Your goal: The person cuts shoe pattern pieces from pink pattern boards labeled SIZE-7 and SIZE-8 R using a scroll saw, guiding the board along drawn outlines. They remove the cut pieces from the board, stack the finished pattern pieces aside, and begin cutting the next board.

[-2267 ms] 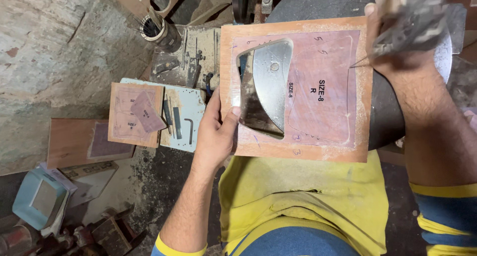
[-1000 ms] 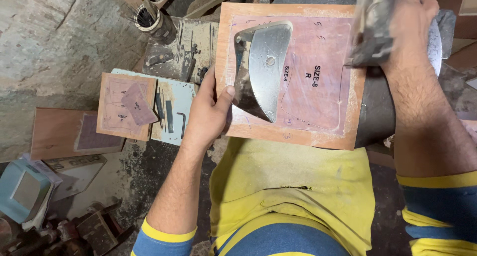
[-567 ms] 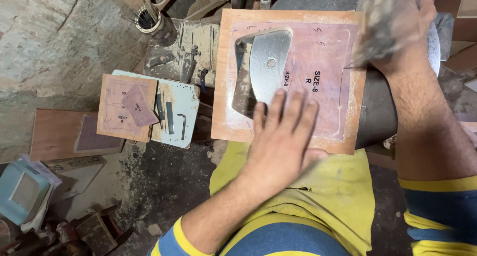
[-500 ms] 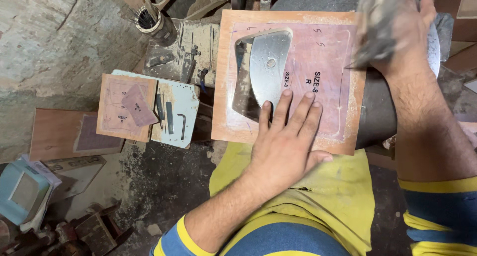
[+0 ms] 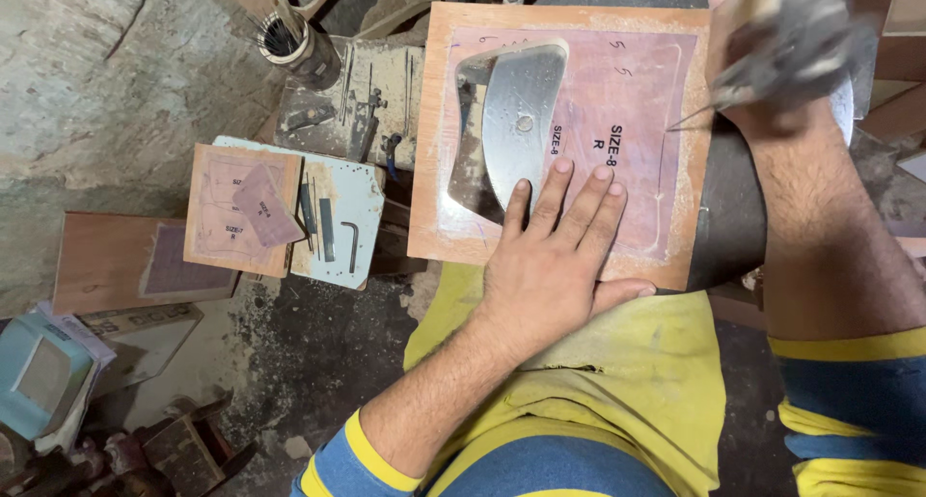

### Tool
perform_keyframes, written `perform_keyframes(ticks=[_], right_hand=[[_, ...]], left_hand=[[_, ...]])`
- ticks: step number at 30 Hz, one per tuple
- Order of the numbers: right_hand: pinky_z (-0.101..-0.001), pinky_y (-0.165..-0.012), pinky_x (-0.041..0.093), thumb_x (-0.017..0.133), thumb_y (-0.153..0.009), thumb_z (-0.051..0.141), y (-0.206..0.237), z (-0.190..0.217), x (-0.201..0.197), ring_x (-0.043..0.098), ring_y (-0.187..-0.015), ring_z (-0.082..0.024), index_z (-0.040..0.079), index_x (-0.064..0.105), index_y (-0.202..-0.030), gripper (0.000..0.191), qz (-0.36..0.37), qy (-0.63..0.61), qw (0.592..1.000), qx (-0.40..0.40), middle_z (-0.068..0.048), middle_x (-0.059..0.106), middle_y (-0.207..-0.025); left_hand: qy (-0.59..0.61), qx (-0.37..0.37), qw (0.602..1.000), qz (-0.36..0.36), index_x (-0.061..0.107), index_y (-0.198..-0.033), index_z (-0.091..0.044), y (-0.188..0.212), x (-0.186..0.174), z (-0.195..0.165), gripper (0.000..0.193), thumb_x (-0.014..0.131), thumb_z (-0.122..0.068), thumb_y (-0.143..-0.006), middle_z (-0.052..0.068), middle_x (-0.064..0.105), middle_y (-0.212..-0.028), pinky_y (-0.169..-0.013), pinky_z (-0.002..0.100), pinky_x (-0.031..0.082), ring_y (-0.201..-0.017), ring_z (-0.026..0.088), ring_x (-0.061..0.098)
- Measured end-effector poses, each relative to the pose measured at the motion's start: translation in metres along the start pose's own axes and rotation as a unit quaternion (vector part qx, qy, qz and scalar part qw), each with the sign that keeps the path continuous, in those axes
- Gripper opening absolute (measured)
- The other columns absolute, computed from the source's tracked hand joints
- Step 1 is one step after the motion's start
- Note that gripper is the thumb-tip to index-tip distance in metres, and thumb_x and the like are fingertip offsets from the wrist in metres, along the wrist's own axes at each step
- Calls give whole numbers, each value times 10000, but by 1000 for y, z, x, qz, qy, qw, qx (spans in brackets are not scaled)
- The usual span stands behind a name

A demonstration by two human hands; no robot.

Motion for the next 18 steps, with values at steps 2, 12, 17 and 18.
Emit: perform_keyframes(ticks=[2, 12, 17, 18], right_hand=[[-375, -934, 520, 544, -1079, 517, -4, 0, 0, 583, -1228, -193, 67, 187, -1507, 716, -3, 16, 1000, -14, -123, 442, -1393], [-386, -967, 521, 536, -1106, 532, -17, -9, -1, 575, -1249, -186, 46, 210, -1506, 709, 6, 36, 999, -40, -110, 436, -1395], [-392, -983, 522, 531, -1119, 539, -18, -8, -3, 571, -1260, -183, 35, 222, -1506, 707, 9, 41, 998, -46, -104, 433, -1395], [-393, -986, 522, 531, -1122, 540, -17, -7, -3, 570, -1262, -182, 33, 224, -1506, 706, 10, 42, 998, -45, -103, 432, -1396]], left_hand=[[3, -3, 1000, -6, 513, -1506, -60, -1, 0, 1, 945, 617, -738, -856, 150, 421, -1622, -1213, 708, 273, -1547, 405, 309], [-6, -4, 1000, -3, 503, -1510, -78, -3, 3, 4, 955, 608, -758, -848, 127, 434, -1620, -1215, 709, 255, -1540, 389, 315], [-4, -4, 1000, 1, 498, -1519, -90, -4, 2, 6, 962, 606, -765, -843, 118, 434, -1621, -1221, 706, 252, -1540, 382, 320], [-3, -5, 1000, 3, 498, -1518, -90, -4, 2, 6, 963, 605, -767, -841, 118, 434, -1622, -1223, 706, 250, -1541, 382, 320]])
Point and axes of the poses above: each hand's wrist, its own y-axis away from the middle knuckle, its own x-axis out of the palm, z = x × y, the point moved 10 cm from there along -y, towards the middle knuckle
